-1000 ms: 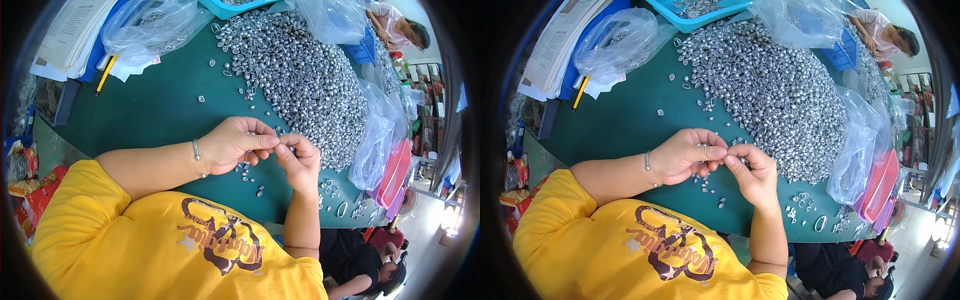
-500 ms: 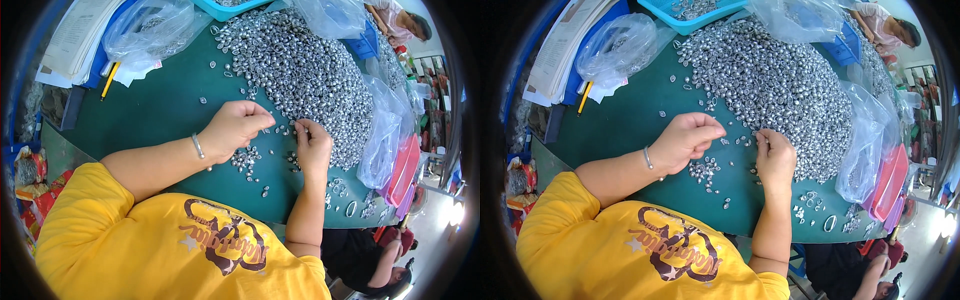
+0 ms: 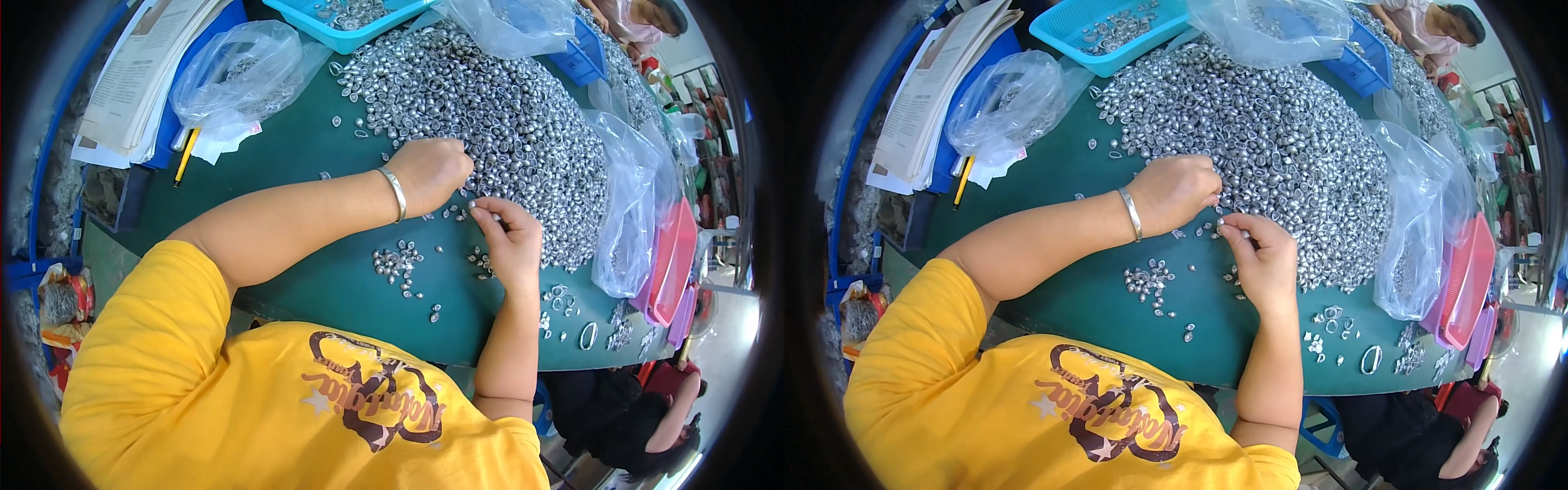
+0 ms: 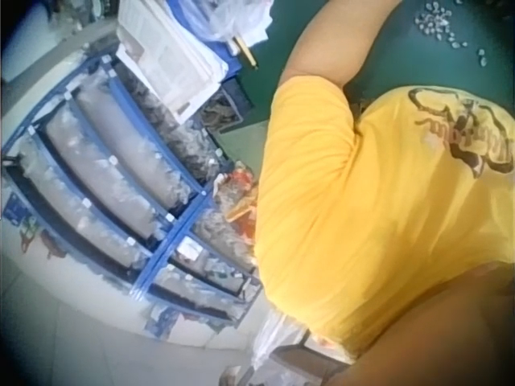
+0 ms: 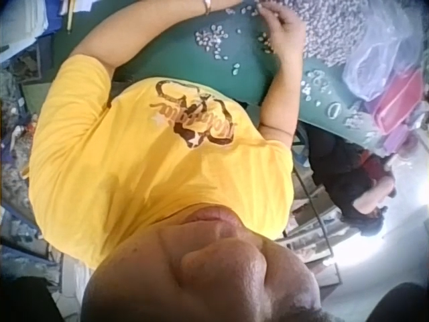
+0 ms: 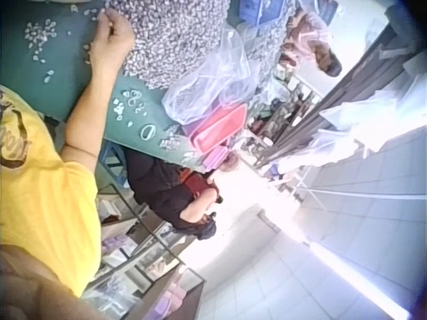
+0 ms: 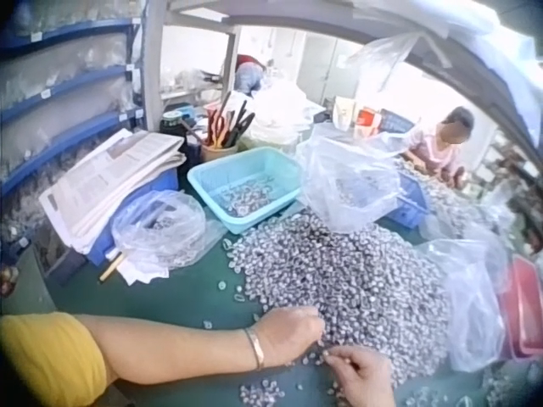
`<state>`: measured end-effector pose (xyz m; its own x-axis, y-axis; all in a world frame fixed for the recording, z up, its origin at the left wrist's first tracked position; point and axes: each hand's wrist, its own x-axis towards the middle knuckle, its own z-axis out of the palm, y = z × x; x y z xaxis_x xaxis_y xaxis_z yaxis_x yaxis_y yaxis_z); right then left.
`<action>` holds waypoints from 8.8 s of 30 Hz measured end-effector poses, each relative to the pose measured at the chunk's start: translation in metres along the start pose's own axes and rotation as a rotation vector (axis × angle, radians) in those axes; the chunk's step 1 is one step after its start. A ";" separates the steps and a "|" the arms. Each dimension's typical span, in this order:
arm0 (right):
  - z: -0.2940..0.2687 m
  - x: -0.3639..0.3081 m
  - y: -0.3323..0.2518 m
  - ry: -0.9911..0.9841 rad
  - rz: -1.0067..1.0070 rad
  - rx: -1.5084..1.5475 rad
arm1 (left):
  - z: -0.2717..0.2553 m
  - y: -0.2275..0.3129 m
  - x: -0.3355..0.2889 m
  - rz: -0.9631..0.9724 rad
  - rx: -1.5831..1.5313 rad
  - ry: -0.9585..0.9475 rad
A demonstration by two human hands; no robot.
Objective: The person picks up small metal components from a large pile, manipulates each piece with pliers, and then places them into a separate pile on the table.
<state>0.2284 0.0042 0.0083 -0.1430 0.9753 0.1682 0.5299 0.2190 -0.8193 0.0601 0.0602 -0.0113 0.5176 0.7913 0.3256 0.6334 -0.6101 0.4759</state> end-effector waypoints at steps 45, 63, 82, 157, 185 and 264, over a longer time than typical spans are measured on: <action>0.014 -0.009 -0.025 -0.232 0.201 0.578 | -0.033 0.020 -0.072 -0.785 -1.832 -0.206; 0.042 0.031 -0.021 -0.044 -0.129 -0.677 | -0.027 0.007 -0.073 -0.820 -2.039 0.013; 0.002 -0.003 -0.003 -0.094 0.044 1.327 | -0.032 0.008 -0.071 -0.810 -2.011 -0.031; 0.004 0.001 -0.006 -0.293 0.583 1.423 | -0.027 0.013 -0.072 -0.845 -1.950 -0.060; -0.008 0.004 -0.003 -0.204 0.535 1.679 | -0.053 -0.004 -0.050 -0.927 -1.333 0.106; 0.024 -0.010 -0.025 -0.039 -0.027 -0.585 | -0.038 0.041 -0.101 -0.843 -2.089 0.131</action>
<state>0.1964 -0.0118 0.0137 -0.1881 0.9698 0.1553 0.8973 0.2340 -0.3743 0.0118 -0.0432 0.0058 0.4574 0.8156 -0.3544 -0.7260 0.5726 0.3809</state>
